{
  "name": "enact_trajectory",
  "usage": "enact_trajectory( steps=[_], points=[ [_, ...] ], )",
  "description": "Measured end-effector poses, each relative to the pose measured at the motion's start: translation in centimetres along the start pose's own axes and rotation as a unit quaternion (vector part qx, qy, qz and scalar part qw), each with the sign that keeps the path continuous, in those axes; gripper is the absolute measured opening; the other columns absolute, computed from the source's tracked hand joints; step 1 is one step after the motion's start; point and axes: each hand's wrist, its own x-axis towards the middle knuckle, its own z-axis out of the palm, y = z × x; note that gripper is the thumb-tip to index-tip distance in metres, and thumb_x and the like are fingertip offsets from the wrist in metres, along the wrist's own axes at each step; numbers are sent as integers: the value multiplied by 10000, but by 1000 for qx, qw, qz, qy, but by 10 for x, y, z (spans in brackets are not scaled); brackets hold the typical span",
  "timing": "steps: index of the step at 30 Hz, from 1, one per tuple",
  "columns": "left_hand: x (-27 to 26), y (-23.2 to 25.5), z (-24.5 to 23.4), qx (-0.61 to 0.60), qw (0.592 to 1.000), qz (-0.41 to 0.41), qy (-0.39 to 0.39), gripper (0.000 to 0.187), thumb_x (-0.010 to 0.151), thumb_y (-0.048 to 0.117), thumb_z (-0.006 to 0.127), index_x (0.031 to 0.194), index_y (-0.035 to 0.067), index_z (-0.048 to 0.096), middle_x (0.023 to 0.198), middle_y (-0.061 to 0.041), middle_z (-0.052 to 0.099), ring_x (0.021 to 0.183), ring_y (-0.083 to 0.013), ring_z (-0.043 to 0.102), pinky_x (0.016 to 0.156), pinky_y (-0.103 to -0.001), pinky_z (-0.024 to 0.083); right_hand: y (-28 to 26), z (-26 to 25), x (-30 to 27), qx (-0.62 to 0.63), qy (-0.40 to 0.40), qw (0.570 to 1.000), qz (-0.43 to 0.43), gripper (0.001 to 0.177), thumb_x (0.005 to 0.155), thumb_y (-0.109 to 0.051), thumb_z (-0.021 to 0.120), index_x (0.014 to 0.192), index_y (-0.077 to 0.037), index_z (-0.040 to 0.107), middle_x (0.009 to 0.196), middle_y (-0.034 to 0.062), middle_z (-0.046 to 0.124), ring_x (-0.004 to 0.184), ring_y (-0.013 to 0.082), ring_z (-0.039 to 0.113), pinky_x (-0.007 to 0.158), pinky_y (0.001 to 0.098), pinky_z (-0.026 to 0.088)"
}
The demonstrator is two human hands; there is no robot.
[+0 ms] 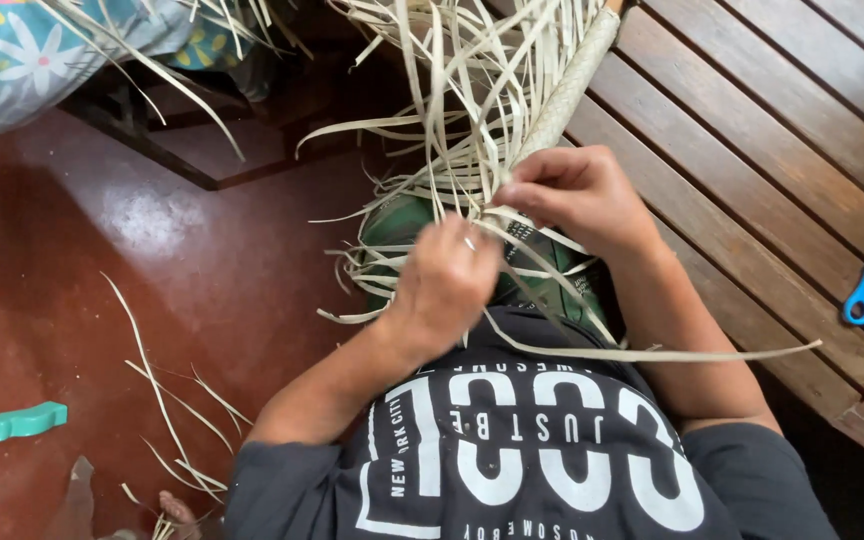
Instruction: Weaving natural palm fibers into a structured mat on a wooden workbench.
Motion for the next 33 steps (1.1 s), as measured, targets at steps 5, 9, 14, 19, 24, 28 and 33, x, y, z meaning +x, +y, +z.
enact_trajectory(
  steps=[5, 9, 14, 19, 24, 28, 33],
  points=[
    [-20, 35, 3, -105, 987, 50, -106, 89, 885, 5, 636, 924, 35, 711, 741, -124, 656, 746, -282, 630, 651, -379, 506, -83, 60, -13, -35, -152, 976, -149, 128, 866, -51, 820, 975, -11, 766, 857, 131, 715, 712, 193, 649, 631, 311, 566],
    [15, 18, -28, 31, 993, -21, -112, 35, 895, 77, 714, 907, 45, 709, 752, -98, 620, 763, -256, 596, 685, -365, 499, -95, 41, -2, -151, -205, 920, -299, 371, 963, 110, 705, 1300, -18, 621, 1287, 188, 681, 1205, 304, 707, 1071, 360, 616],
    [21, -14, -29, 137, 981, -76, -116, 233, 811, 221, 828, 859, 63, 665, 758, -82, 551, 774, -255, 534, 700, -398, 447, -1, 4, 9, -360, -100, 912, -171, 76, 888, -33, 764, 963, -35, 753, 916, 163, 729, 785, 392, 693, 689, 502, 547],
    [15, -14, -6, 118, 986, -68, -100, 190, 762, 127, 825, 747, 91, 639, 680, -72, 511, 720, -274, 493, 671, -456, 364, 55, 1, 8, -385, -95, 907, -142, 125, 876, -135, 796, 965, -96, 717, 990, 93, 721, 821, 368, 693, 689, 484, 550],
    [19, -2, 0, 145, 979, -74, -120, 111, 687, 27, 699, 667, 98, 616, 607, -83, 515, 689, -281, 489, 678, -489, 349, 71, -5, 7, -408, -119, 898, -112, 155, 893, -201, 763, 1021, -222, 678, 1076, 8, 655, 896, 331, 666, 737, 480, 546],
    [18, -3, 4, 140, 973, -80, -163, 65, 709, 36, 694, 689, 80, 650, 617, -87, 548, 711, -276, 511, 719, -508, 366, 69, -5, 5, -422, -119, 893, -104, 151, 906, -183, 744, 1031, -220, 667, 1136, -2, 627, 927, 338, 665, 746, 477, 544],
    [21, -13, -25, 146, 983, -74, -81, 102, 648, 64, 680, 712, 107, 614, 710, -95, 500, 722, -288, 462, 678, -477, 345, 59, -5, 2, -383, -129, 912, -77, 129, 906, -180, 746, 981, -176, 641, 1092, 59, 610, 903, 384, 660, 737, 500, 537]
  ],
)
